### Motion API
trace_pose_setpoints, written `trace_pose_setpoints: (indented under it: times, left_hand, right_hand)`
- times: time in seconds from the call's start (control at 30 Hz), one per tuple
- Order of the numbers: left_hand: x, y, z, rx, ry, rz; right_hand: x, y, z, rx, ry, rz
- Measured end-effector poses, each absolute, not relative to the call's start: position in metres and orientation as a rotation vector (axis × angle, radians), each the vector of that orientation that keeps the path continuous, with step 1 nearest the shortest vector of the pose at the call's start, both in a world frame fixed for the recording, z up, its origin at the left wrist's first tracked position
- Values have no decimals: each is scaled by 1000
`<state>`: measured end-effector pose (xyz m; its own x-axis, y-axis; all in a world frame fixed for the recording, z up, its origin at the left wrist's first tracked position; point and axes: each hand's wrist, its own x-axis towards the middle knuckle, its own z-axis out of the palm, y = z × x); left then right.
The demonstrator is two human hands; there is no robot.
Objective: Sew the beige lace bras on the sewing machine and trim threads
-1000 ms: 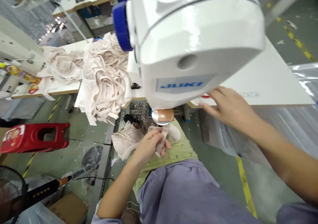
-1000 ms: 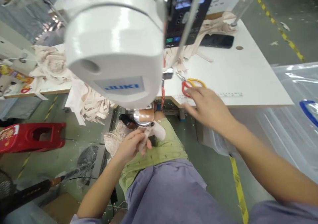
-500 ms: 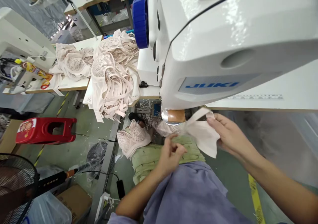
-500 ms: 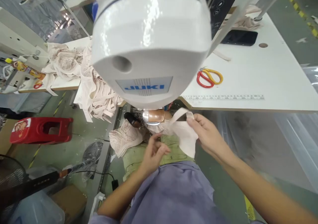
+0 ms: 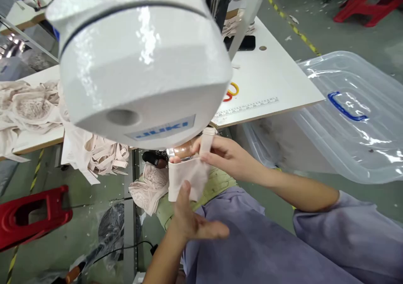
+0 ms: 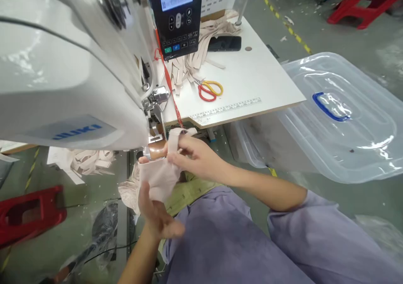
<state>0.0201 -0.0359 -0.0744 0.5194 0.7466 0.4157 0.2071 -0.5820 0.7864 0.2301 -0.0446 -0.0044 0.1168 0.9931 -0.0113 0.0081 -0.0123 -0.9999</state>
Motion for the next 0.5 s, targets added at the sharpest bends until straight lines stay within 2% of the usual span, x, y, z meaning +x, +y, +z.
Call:
trace_pose_setpoints:
  times: [0.07, 0.13, 0.27, 0.33, 0.5]
  left_hand:
    - [22, -18, -69, 2337, 673, 1106]
    - [26, -5, -63, 2544, 745, 991]
    - [31, 3, -56, 2690, 918, 662]
    - [31, 3, -54, 2733, 967, 589]
    - [32, 7, -46, 2742, 1043, 443]
  right_hand:
    - [231, -24, -15, -1424, -1214, 871]
    - [229, -9, -28, -1446, -1173, 783]
    - [225, 2, -45, -1268, -870, 1114]
    - [227, 5, -46, -1221, -819, 1166]
    - [240, 24, -43, -1393, -1167, 773]
